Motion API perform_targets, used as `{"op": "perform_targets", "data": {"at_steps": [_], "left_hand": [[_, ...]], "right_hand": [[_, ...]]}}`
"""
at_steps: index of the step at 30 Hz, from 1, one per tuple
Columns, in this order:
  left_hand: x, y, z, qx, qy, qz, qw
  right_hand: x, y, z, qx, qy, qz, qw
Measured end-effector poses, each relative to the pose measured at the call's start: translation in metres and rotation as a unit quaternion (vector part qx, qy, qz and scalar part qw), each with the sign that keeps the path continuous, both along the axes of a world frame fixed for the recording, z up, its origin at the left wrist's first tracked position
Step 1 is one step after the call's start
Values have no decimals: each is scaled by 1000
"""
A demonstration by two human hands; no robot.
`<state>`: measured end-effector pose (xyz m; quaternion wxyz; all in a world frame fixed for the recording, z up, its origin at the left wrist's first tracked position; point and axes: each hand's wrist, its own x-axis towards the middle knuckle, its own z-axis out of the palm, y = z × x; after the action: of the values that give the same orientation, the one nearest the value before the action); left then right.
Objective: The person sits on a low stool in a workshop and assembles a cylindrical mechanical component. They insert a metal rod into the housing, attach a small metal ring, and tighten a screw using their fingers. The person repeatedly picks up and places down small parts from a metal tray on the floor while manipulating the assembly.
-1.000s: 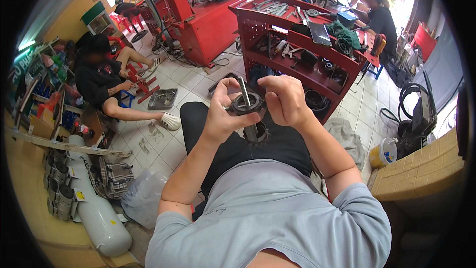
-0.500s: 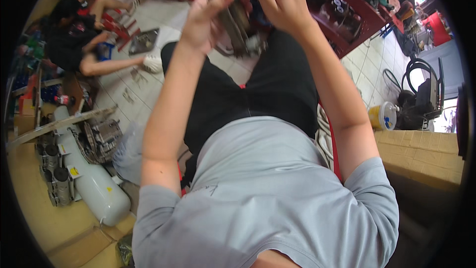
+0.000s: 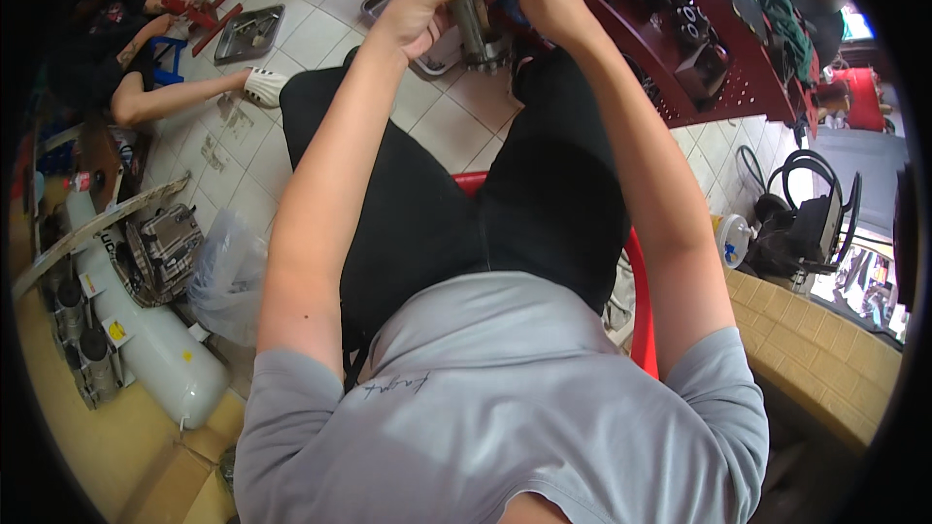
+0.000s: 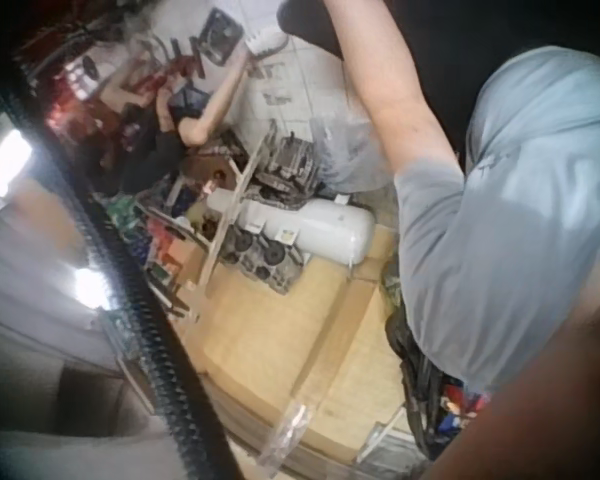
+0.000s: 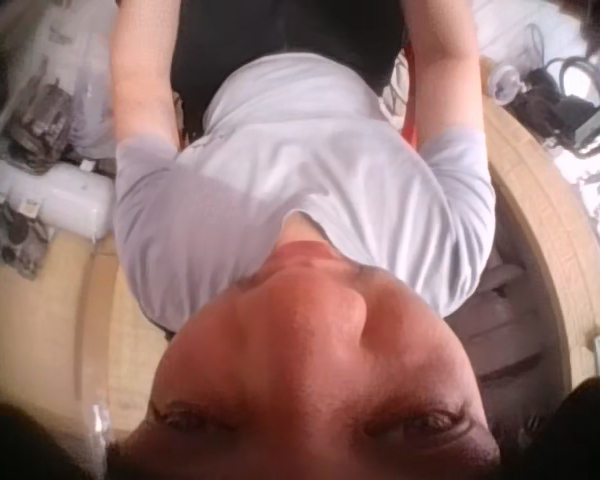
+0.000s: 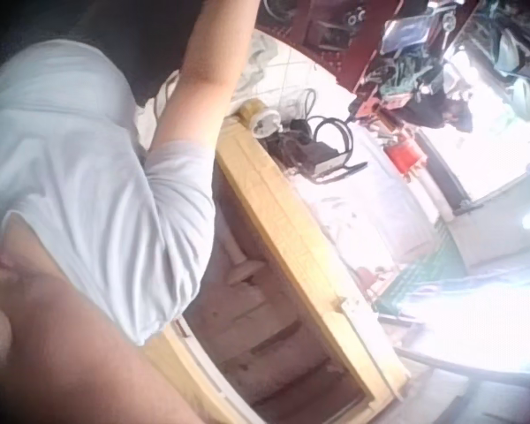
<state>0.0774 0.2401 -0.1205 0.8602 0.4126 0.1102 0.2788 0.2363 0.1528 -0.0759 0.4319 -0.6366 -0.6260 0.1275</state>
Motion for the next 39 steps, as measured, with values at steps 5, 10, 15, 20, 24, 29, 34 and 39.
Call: {"op": "perform_targets", "data": {"at_steps": [5,10,15,20,24,29,34,39], "left_hand": [[12,25,-26,-17,33,64,997],[37,59,-55,0,68,146,987],[30,91,-110,-104,149,132,974],[30,64,-121,-97,246,151,952],[35,83,-144,-44,202,168,964],[32,98,-182,-196,214,201,936],[3,93,-341,107,573,193,789],[21,89,-344,171,713,78,676]], "right_hand": [[17,35,-34,-53,64,36,996],[32,73,-79,-113,282,33,952],[25,92,-144,-266,234,117,928],[2,81,-194,-290,151,118,938],[10,99,-172,-346,199,74,914],[21,100,-186,-366,331,-32,869],[34,97,-196,-382,376,-81,840],[33,99,-178,-406,399,-92,817]]}}
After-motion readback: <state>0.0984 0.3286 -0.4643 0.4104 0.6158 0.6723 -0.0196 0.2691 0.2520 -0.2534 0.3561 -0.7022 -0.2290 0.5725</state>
